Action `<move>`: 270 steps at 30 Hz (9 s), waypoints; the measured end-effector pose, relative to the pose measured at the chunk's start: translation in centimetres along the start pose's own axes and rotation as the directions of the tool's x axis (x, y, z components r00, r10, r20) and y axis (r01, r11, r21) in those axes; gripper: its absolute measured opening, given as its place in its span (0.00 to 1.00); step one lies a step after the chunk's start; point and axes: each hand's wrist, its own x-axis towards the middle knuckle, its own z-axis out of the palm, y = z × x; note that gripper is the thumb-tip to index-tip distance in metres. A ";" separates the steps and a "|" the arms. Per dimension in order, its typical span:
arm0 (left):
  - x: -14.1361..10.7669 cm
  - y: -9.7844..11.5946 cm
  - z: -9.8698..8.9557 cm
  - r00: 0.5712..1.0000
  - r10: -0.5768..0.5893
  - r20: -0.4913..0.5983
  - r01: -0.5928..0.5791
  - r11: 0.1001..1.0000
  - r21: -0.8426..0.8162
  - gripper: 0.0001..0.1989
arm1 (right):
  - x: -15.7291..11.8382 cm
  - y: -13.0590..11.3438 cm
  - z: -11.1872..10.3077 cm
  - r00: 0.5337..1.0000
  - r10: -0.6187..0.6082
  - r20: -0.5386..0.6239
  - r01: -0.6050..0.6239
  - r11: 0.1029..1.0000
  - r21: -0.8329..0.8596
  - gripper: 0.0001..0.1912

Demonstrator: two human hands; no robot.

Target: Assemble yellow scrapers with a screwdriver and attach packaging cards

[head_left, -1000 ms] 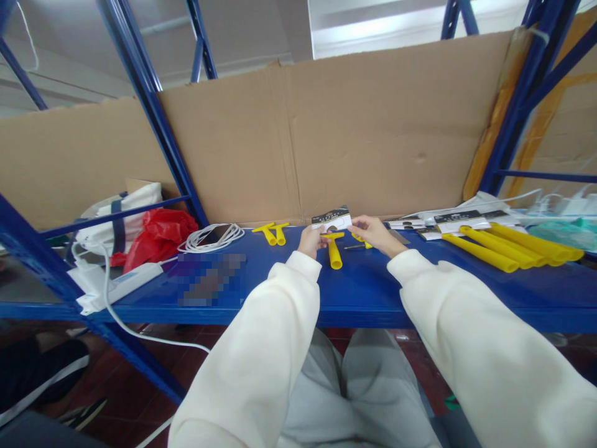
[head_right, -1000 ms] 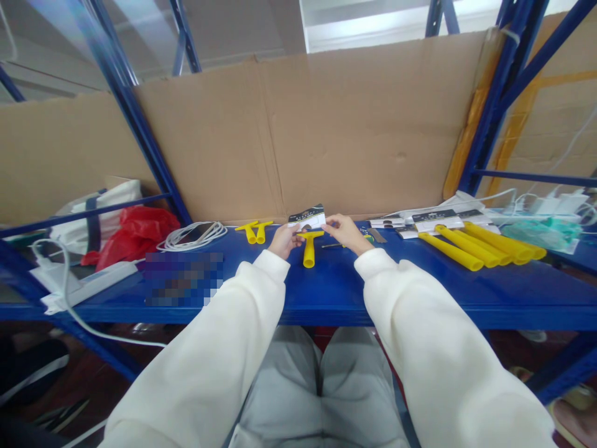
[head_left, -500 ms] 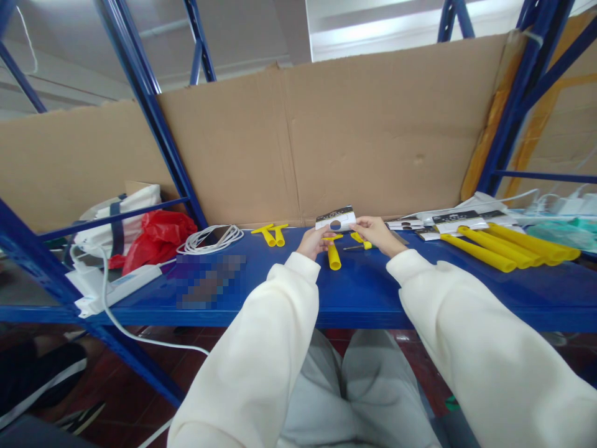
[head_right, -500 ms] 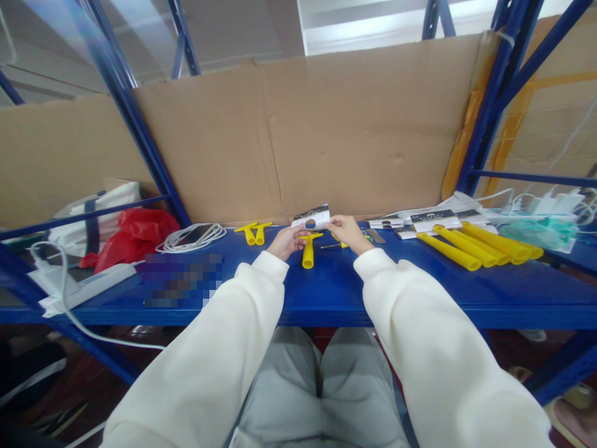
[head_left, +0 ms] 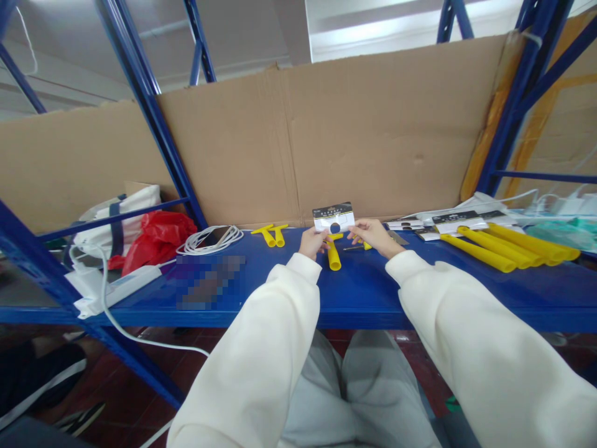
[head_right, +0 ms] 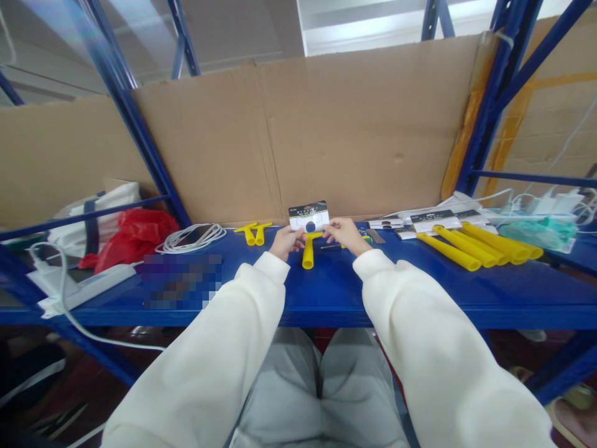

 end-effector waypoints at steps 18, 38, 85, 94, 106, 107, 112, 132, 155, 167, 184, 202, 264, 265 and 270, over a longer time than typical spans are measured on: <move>0.1 -0.1 0.2 0.999 0.022 -0.049 -0.020 0.999 0.049 0.09 | -0.3 -1.1 0.2 0.986 0.073 -0.149 -0.072 0.997 0.012 0.10; 1.7 -2.3 -0.4 0.998 -0.022 0.058 -0.016 0.807 0.590 0.04 | 0.4 -0.4 -0.6 0.956 0.026 -0.293 -0.029 1.000 -0.006 0.13; 3.2 -1.4 -1.1 0.976 -0.006 -0.218 -0.089 0.903 -0.420 0.14 | -0.9 -1.0 -0.1 0.985 0.020 0.172 -0.033 0.997 0.071 0.16; 3.6 -2.2 -0.5 0.989 0.127 0.080 -0.077 0.889 -0.452 0.08 | -0.9 -0.9 0.1 0.988 0.070 0.136 -0.079 0.995 0.061 0.11; 1.7 -0.7 -0.4 0.986 0.027 0.167 0.012 0.973 -0.230 0.06 | -0.9 -1.0 0.3 0.990 0.083 0.111 -0.092 0.993 0.079 0.12; 1.6 -0.6 -0.4 0.986 0.021 0.163 0.018 0.973 -0.229 0.07 | -0.9 -0.9 0.3 0.990 0.086 0.108 -0.095 0.992 0.084 0.11; 1.6 -0.7 -0.6 0.996 -0.008 0.090 0.025 0.982 -0.190 0.04 | -0.7 -0.7 0.4 0.992 0.103 0.071 -0.110 0.989 0.098 0.11; 2.2 -0.8 -0.5 0.997 -0.075 0.012 0.076 0.989 -0.129 0.18 | -1.0 -1.6 0.6 0.970 0.225 -0.089 -0.189 0.936 0.297 0.15; 0.4 0.4 0.0 0.999 -0.034 -0.039 0.025 0.981 -0.190 0.16 | -1.1 -1.9 0.8 0.946 0.319 -0.058 -0.295 0.921 0.256 0.07; 1.3 -0.6 -0.2 0.998 0.045 0.048 -0.033 0.973 -0.228 0.20 | -0.6 -0.9 0.8 0.944 0.329 0.026 -0.320 0.892 0.318 0.09; 1.6 -0.7 -0.3 0.992 0.046 0.117 -0.016 0.969 -0.246 0.16 | -1.1 -2.0 0.9 0.927 0.370 -0.063 -0.326 0.876 0.357 0.06; 0.6 0.0 0.2 0.995 0.008 0.096 0.016 0.970 -0.243 0.15 | -1.0 -1.9 0.6 0.923 0.380 -0.055 -0.349 0.889 0.297 0.06; 0.2 0.4 -0.1 0.993 -0.080 0.084 0.085 0.994 -0.064 0.26 | -0.1 -3.1 -10.5 0.989 0.023 -0.149 -0.150 0.234 -0.961 0.22; 0.1 0.5 -0.1 0.993 -0.082 0.082 0.086 0.995 -0.051 0.26 | -0.5 -3.3 -12.0 0.982 0.074 -0.175 -0.185 0.167 -0.968 0.23; 0.0 0.5 -0.2 0.994 -0.080 0.069 0.081 0.997 -0.017 0.26 | -2.6 -1.9 -18.1 0.915 0.286 -0.285 -0.284 -0.046 -0.958 0.26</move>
